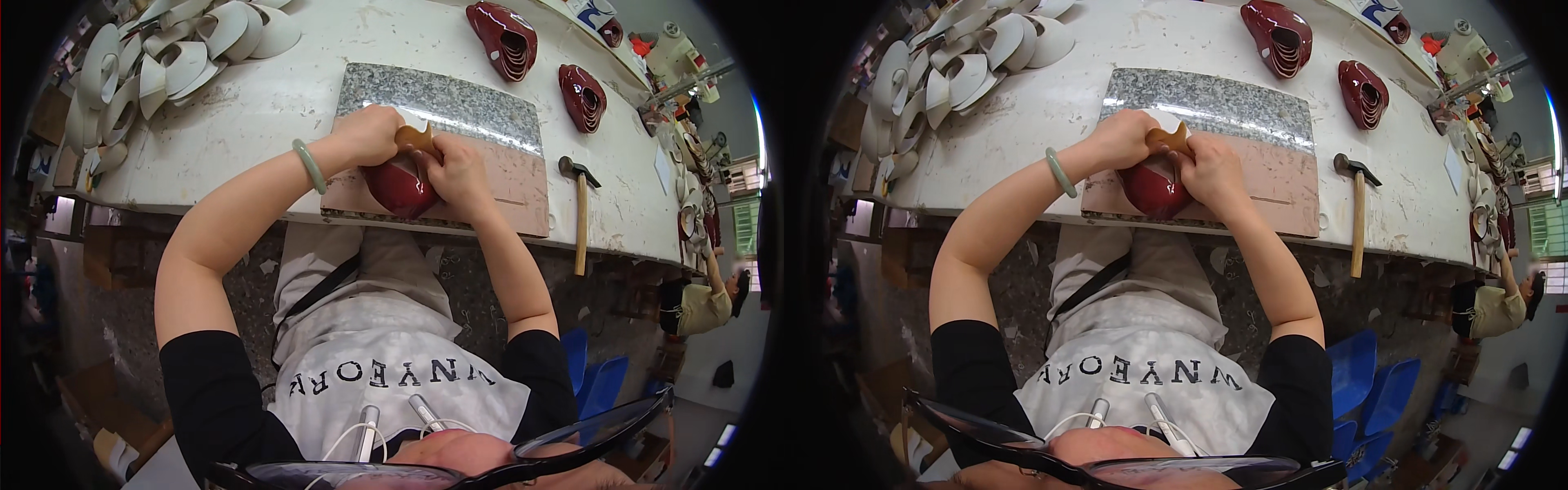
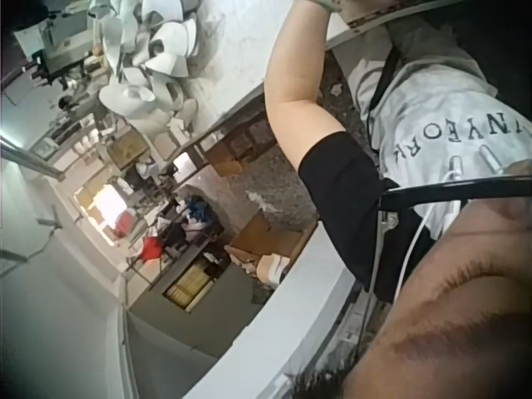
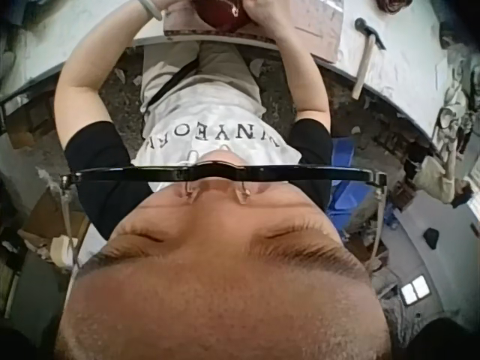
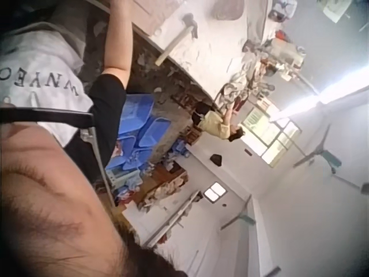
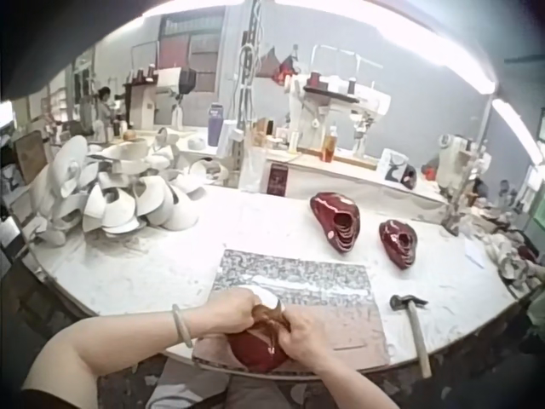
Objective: The person attaches inner linings into shoe uppers by fitting them inside by hand, pressing the edges smooth, and tapping them with a hammer.
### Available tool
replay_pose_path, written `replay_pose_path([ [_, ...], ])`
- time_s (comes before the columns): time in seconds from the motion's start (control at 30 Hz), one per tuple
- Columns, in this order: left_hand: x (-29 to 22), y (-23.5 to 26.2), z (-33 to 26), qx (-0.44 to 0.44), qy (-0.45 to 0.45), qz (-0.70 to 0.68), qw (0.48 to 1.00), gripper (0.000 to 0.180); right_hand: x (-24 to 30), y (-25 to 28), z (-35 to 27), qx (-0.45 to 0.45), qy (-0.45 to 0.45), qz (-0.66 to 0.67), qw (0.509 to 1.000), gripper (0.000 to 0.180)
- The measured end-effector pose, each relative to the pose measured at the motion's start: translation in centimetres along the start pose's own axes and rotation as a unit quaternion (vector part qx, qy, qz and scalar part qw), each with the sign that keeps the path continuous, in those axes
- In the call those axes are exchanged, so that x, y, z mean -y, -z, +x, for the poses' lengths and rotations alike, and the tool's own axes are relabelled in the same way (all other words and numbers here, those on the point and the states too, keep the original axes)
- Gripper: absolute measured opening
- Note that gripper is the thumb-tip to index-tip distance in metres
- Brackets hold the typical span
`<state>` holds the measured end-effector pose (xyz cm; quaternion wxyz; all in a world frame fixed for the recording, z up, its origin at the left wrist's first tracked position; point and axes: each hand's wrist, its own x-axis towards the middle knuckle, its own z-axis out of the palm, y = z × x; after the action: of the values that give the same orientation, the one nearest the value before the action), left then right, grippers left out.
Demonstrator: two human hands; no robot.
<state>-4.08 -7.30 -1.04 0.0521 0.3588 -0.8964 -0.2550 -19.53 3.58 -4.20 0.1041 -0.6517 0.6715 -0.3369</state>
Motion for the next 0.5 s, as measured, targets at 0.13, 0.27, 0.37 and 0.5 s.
replay_pose_path([
  [0.13, -0.8, 0.0, 0.4, 0.011, 0.008, 0.082, 0.997, 0.027, 0.4, 0.0, 0.1, 0.014, 0.008, -0.036, 0.999, 0.021],
  [0.27, -1.9, 0.6, 0.2, 0.027, 0.018, 0.129, 0.991, 0.032, 0.1, -0.6, -0.3, -0.011, 0.030, -0.083, 0.996, 0.019],
  [0.37, -2.3, 0.8, 0.4, 0.045, 0.036, 0.114, 0.992, 0.035, -1.5, -0.6, -0.4, -0.078, 0.087, -0.059, 0.991, 0.023],
  [0.5, -1.6, 0.5, 0.4, 0.035, 0.027, 0.104, 0.994, 0.037, -1.3, 3.4, -1.7, -0.048, 0.236, -0.077, 0.968, 0.037],
])
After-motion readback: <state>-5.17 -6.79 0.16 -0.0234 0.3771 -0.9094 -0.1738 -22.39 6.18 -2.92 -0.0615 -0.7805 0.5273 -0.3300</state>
